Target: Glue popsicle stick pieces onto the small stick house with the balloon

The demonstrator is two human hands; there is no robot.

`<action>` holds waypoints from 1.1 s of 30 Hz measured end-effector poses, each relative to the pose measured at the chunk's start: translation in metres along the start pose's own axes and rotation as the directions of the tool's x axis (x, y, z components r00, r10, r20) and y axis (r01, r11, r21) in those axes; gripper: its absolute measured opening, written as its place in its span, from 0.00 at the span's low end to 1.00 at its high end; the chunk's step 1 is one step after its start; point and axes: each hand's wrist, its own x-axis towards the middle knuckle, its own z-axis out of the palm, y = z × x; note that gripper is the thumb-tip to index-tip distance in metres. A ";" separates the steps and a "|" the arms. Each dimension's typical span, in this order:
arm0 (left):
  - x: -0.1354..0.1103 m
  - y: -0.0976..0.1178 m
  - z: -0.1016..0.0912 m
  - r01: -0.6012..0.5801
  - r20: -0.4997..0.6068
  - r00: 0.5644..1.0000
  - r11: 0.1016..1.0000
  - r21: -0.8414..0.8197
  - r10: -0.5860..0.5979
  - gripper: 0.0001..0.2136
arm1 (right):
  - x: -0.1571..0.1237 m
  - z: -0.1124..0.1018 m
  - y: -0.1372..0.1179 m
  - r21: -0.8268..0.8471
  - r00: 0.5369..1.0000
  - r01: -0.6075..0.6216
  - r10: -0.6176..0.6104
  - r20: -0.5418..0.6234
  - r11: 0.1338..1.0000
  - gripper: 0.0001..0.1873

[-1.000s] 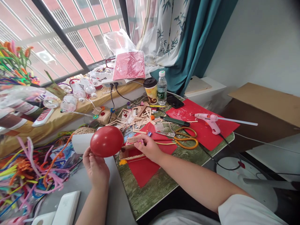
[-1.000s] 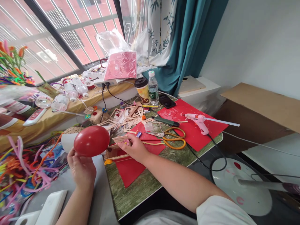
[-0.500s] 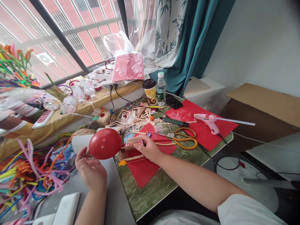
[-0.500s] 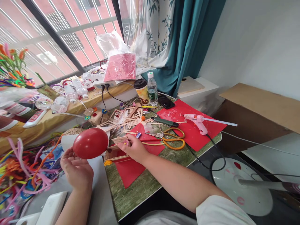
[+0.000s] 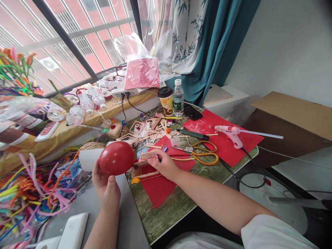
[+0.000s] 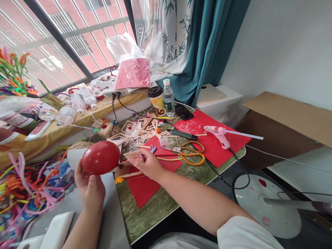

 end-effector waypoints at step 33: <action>0.000 0.000 -0.003 0.030 0.052 0.998 1.000 0.002 -0.030 0.53 | 0.001 0.000 -0.001 0.000 1.000 0.008 -0.008 0.003 1.000 0.19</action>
